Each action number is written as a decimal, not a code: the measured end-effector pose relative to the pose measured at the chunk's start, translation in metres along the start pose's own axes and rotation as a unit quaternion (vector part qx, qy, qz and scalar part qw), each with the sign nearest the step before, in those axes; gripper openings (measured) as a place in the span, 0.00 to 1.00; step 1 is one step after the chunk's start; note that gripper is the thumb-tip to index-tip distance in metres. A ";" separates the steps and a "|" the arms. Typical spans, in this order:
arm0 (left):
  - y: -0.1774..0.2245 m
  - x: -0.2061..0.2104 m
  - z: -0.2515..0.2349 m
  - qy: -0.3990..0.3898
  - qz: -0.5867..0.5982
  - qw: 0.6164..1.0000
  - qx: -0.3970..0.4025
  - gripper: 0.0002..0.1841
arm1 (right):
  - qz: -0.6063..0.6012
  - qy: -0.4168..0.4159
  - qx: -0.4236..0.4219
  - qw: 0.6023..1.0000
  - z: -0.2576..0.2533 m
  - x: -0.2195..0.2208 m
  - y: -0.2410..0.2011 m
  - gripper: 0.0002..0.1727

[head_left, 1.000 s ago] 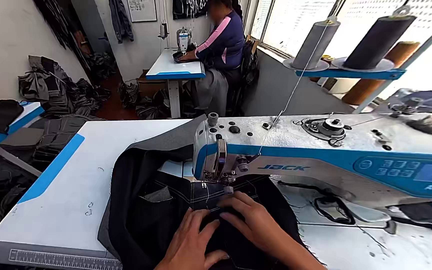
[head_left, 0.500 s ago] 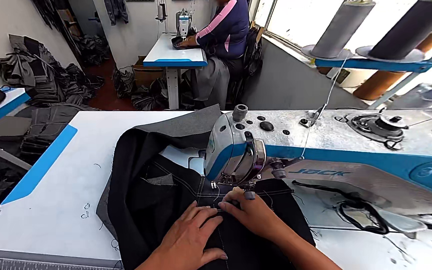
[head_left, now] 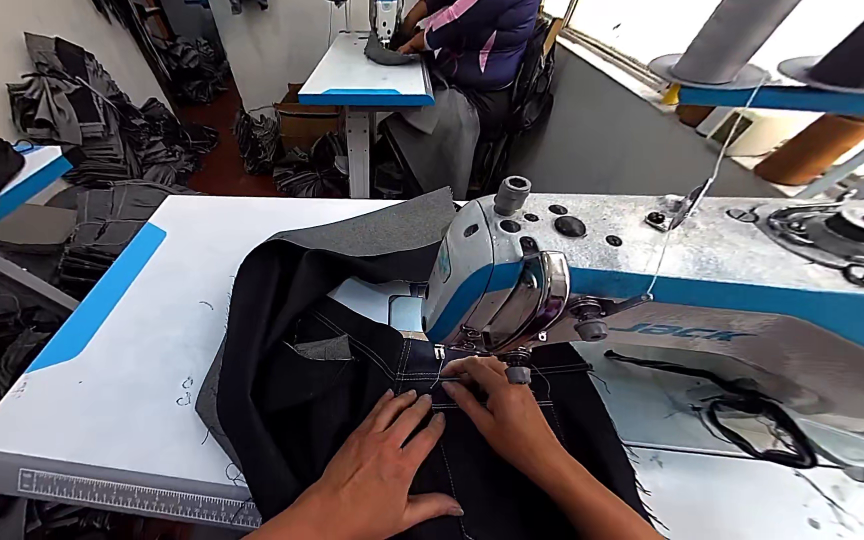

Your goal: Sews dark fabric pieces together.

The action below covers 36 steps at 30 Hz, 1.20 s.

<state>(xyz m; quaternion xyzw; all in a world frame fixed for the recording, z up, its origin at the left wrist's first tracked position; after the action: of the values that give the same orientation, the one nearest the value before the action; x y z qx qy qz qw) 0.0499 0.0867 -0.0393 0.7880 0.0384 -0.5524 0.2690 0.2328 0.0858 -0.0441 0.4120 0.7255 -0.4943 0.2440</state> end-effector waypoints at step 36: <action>-0.030 -0.008 -0.019 0.028 0.019 0.999 0.023 0.27 | 0.112 0.027 -0.104 0.988 0.039 0.003 -0.012 0.22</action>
<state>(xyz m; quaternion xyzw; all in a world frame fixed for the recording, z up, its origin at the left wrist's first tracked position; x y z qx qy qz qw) 0.0527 0.1233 -0.0389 0.8096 0.0182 -0.5258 0.2603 0.2192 0.0486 -0.0556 0.4763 0.7287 -0.3742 0.3196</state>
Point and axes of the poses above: each hand's wrist, its own z-axis away from the middle knuckle, its own x-axis out of the palm, y = z × x, the point moved 5 cm from there along -z, towards the middle knuckle, and after that the axes turned 3 degrees about z, right-handed, at the moved point
